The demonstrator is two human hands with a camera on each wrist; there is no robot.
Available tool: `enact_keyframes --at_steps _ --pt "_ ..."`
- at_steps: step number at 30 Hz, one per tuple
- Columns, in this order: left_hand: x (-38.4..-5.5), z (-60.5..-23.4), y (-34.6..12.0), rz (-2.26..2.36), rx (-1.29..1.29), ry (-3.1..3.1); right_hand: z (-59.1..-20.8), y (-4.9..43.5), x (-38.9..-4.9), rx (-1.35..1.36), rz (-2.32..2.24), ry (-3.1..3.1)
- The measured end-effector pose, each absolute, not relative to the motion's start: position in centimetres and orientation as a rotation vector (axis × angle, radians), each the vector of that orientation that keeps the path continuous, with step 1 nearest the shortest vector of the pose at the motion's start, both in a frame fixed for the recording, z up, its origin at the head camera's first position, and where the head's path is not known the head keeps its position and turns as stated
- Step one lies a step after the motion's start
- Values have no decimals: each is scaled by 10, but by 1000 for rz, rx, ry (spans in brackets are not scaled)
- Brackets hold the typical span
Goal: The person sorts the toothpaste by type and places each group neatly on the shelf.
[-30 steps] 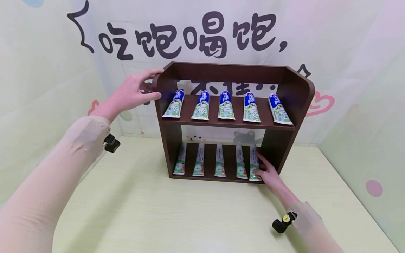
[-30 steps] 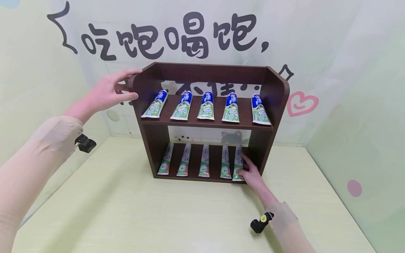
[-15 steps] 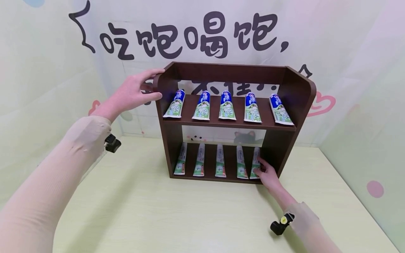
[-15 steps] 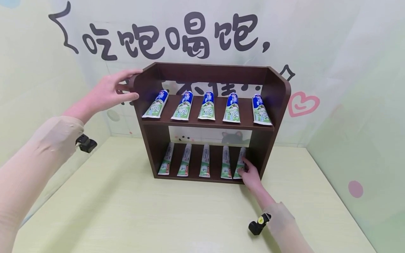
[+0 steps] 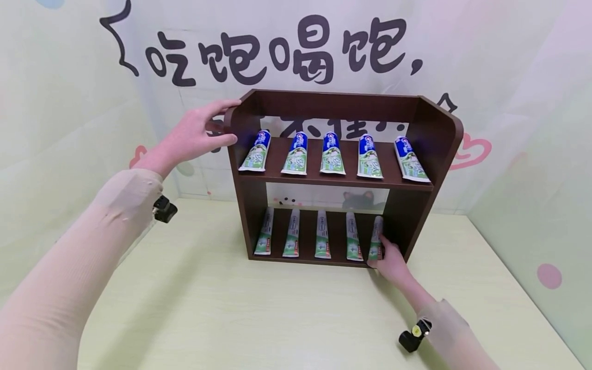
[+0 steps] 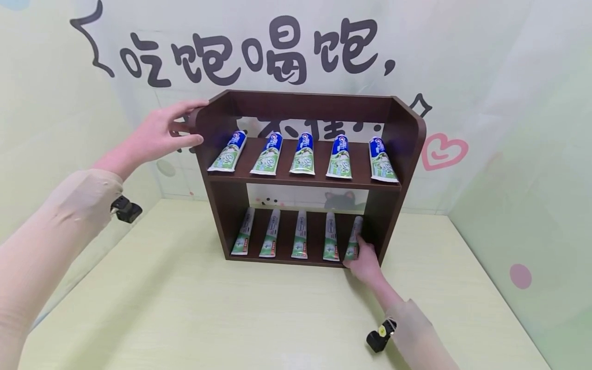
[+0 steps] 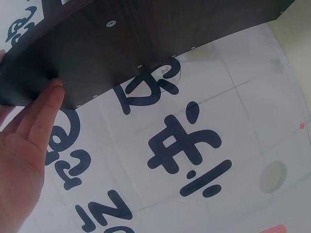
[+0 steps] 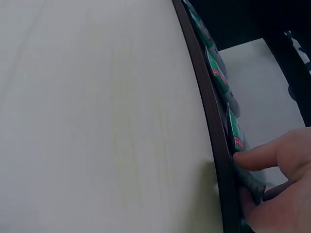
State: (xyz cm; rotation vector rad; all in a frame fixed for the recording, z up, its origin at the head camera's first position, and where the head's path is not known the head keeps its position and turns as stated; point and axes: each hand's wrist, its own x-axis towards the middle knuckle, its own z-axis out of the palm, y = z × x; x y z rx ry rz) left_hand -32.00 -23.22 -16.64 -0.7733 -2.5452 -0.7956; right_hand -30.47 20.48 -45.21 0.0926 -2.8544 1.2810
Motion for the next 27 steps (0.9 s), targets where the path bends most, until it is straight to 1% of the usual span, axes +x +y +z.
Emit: enact_keyframes --at_steps 9,18,27 --pt "-320 -167 -232 -800 -757 -2553 -451 203 -291 199 966 -2814" --pt "-320 -167 -231 -798 -764 -2553 -451 208 -277 231 933 -2791" --pt "-322 -167 -231 -793 -765 -2545 -448 212 -251 265 925 -2807"
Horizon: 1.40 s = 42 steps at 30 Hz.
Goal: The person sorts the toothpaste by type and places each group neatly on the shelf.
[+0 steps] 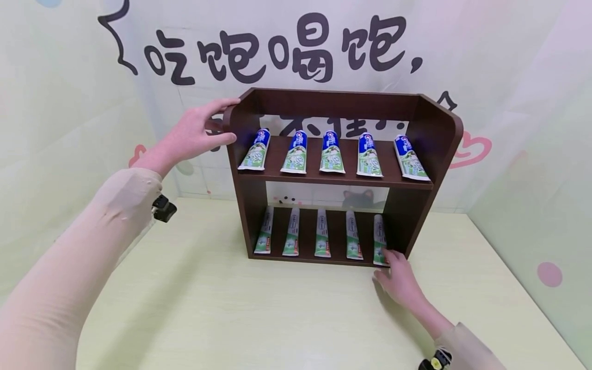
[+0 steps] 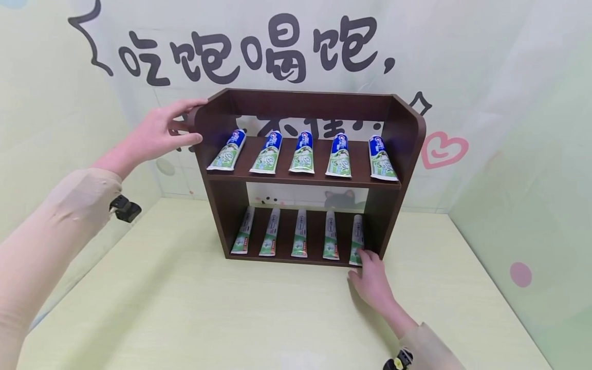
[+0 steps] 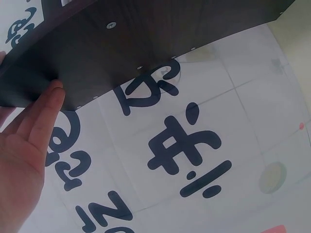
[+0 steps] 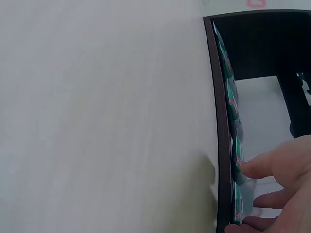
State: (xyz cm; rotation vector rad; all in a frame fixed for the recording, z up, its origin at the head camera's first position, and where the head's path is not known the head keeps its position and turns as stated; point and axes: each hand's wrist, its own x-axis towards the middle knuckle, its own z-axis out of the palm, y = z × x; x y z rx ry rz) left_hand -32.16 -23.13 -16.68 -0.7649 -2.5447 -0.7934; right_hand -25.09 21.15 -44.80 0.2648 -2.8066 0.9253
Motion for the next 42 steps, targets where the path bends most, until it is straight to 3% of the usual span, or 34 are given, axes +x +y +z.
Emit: enact_keyframes --at_steps 12,42 --pt "-321 -166 -232 -783 -765 -2553 -447 217 -261 11 724 -2890" --pt "-320 -165 -232 -769 -763 -2557 -452 224 -286 6 827 -2932"
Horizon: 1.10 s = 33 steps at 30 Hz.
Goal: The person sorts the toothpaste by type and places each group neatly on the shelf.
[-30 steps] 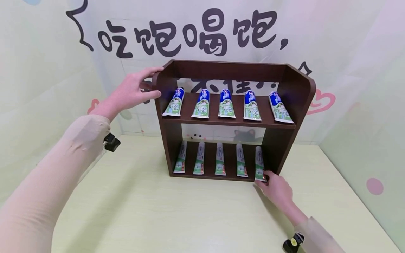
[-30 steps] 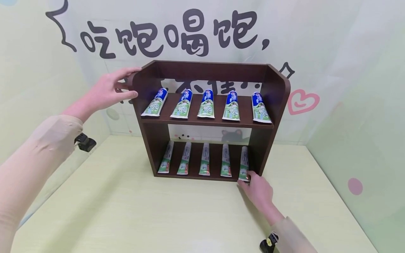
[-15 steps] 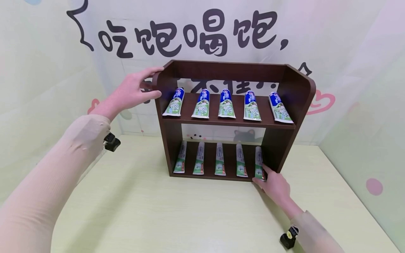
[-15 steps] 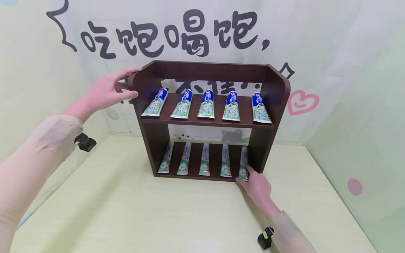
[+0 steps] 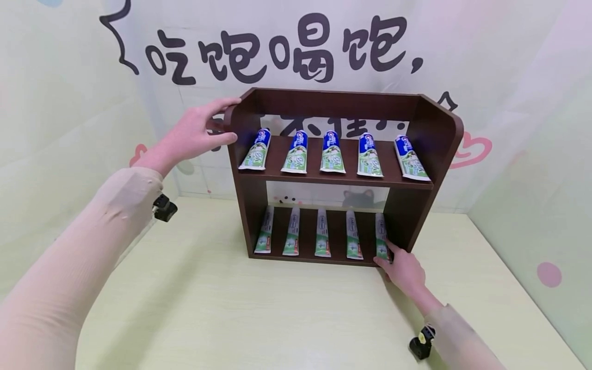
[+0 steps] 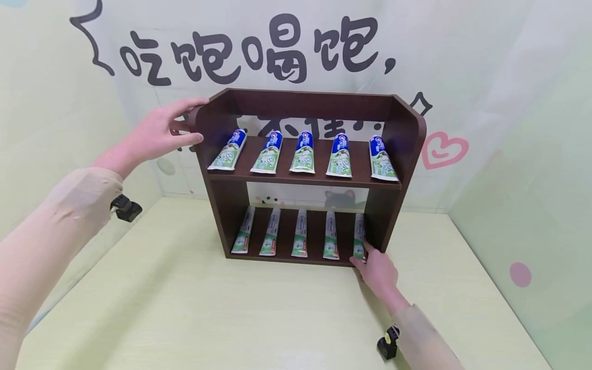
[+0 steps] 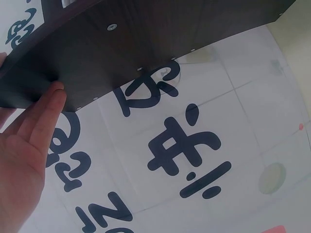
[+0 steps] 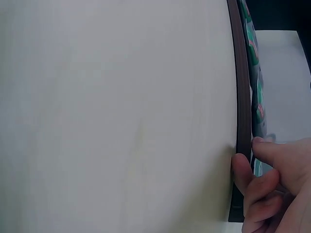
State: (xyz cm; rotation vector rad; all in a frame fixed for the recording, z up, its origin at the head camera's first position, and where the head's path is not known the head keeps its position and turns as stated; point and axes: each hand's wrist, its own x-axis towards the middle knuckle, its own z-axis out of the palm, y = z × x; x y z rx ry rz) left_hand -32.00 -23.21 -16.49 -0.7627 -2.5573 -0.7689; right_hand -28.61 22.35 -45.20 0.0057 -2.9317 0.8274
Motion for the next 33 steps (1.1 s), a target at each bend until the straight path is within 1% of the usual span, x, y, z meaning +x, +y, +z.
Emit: enact_keyframes --at_steps 33 --pt "-319 -166 -233 -742 -756 -2564 -449 226 -288 -22 756 -2977"
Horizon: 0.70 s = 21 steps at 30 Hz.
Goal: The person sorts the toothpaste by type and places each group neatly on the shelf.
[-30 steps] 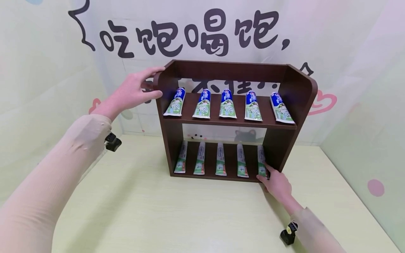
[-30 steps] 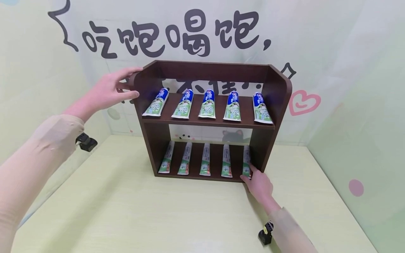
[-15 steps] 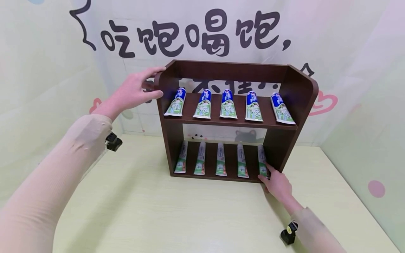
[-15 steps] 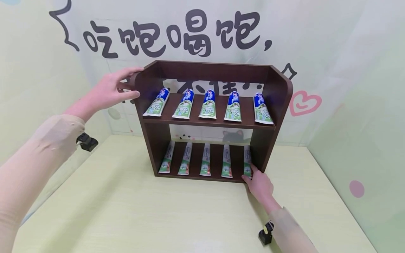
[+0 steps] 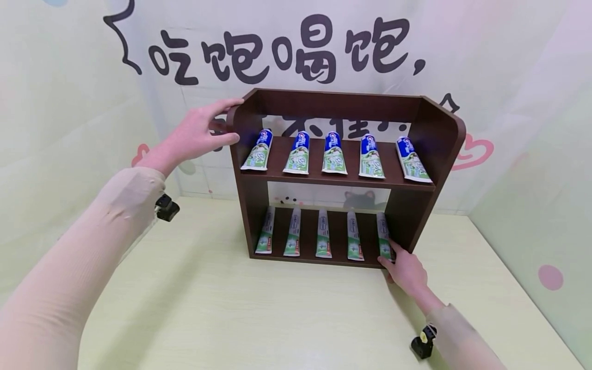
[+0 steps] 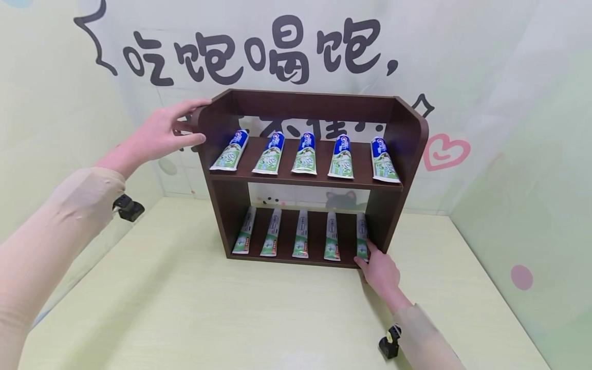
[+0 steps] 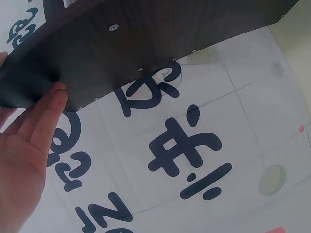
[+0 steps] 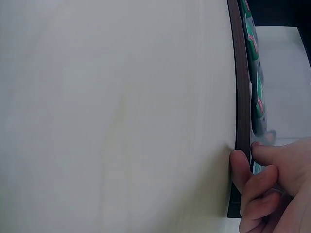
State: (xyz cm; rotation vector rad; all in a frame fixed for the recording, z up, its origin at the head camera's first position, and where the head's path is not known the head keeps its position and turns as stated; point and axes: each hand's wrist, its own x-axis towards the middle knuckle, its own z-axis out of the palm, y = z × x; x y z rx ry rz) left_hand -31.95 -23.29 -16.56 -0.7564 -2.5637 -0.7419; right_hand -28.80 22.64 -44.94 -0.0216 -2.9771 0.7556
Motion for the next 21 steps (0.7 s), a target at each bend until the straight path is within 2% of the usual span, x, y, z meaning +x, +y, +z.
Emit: enact_keyframes --at_steps 21 --pt "-320 -167 -232 -709 -749 -2568 -449 227 -286 -3 755 -2963"
